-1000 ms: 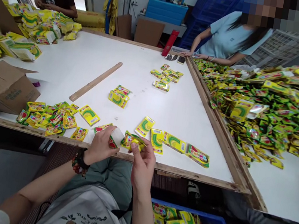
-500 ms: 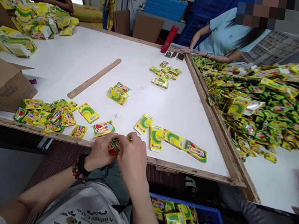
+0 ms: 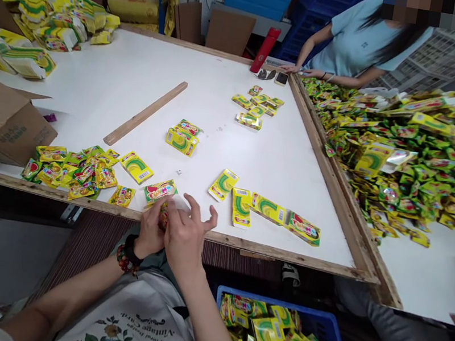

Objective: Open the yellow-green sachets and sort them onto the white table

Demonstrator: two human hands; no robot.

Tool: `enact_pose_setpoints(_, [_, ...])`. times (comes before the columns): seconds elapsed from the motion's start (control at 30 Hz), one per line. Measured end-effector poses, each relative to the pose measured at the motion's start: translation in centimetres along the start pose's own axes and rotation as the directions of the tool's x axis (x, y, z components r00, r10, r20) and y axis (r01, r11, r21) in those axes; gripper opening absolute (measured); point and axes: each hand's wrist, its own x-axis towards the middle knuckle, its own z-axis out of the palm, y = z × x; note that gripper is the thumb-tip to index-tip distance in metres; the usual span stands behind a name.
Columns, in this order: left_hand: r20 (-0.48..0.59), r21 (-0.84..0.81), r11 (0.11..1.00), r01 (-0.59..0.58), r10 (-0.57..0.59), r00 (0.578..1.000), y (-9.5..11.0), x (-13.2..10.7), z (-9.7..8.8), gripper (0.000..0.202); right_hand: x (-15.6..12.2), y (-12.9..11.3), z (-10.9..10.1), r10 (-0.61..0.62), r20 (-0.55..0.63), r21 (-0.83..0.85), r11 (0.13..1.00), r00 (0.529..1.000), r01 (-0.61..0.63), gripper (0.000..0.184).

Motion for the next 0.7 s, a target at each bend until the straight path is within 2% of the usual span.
enact_pose_setpoints(0.2, [0.038,0.03,1.0,0.004,-0.005,0.999,-0.4,-0.4,-0.1,0.056,-0.3,0.5,-0.9,0.02,0.226,0.192,0.979,0.974,-0.065,0.044])
enact_pose_setpoints(0.27, [0.039,0.034,0.999,0.024,-0.026,0.999,-0.2,-0.3,-0.3,0.062,-0.3,0.7,-1.2,0.005,0.198,0.292,0.954,0.98,-0.064,0.046])
enact_pose_setpoints(0.33, [0.005,0.024,0.999,0.037,-0.037,0.999,-0.2,-0.2,-0.5,0.069,-0.5,1.0,-1.0,0.118,0.089,0.436,0.888,0.989,-0.145,0.049])
enact_pose_setpoints(0.37, [-0.021,0.011,1.0,0.022,-0.022,1.0,-0.2,-0.1,-0.5,0.07,-0.6,1.2,-0.6,0.222,0.058,0.526,0.822,0.973,-0.219,0.055])
enact_pose_setpoints(0.4, [-0.044,-0.005,1.0,-0.014,0.014,0.999,-0.3,-0.1,-0.5,0.069,-0.6,1.4,-0.1,0.331,0.082,0.621,0.72,0.94,-0.308,0.062])
enact_pose_setpoints(0.43, [-0.057,-0.021,0.998,-0.066,0.065,0.996,-0.4,-0.1,-0.4,0.067,-0.6,1.5,0.4,0.414,0.169,0.704,0.584,0.894,-0.404,0.069])
enact_pose_setpoints(0.5, [-0.067,-0.039,0.983,-0.178,0.175,0.982,-0.8,-0.2,-0.2,0.06,-0.5,1.6,1.3,0.428,0.424,0.777,0.28,0.798,-0.564,0.071])
enact_pose_setpoints(0.53, [-0.066,-0.04,0.975,-0.219,0.216,0.974,-1.1,-0.2,-0.1,0.057,-0.4,1.5,1.6,0.392,0.516,0.776,0.163,0.762,-0.609,0.067])
enact_pose_setpoints(0.57, [-0.066,-0.036,0.969,-0.243,0.241,0.968,-1.3,-0.3,0.1,0.054,-0.3,1.3,1.8,0.358,0.563,0.772,0.094,0.745,-0.628,0.062])
enact_pose_setpoints(0.6, [-0.069,-0.03,0.967,-0.252,0.25,0.966,-1.5,-0.3,0.1,0.052,-0.2,1.1,1.9,0.336,0.568,0.777,0.081,0.751,-0.624,0.055])
enact_pose_setpoints(0.63, [-0.076,-0.028,0.967,-0.255,0.252,0.965,-1.7,-0.3,0.2,0.05,-0.1,0.8,1.8,0.324,0.542,0.791,0.115,0.776,-0.601,0.048])
enact_pose_setpoints(0.7, [-0.081,-0.038,0.967,-0.25,0.247,0.966,-1.7,-0.3,0.0,0.051,-0.1,0.4,1.5,0.288,0.46,0.805,0.265,0.84,-0.532,0.036])
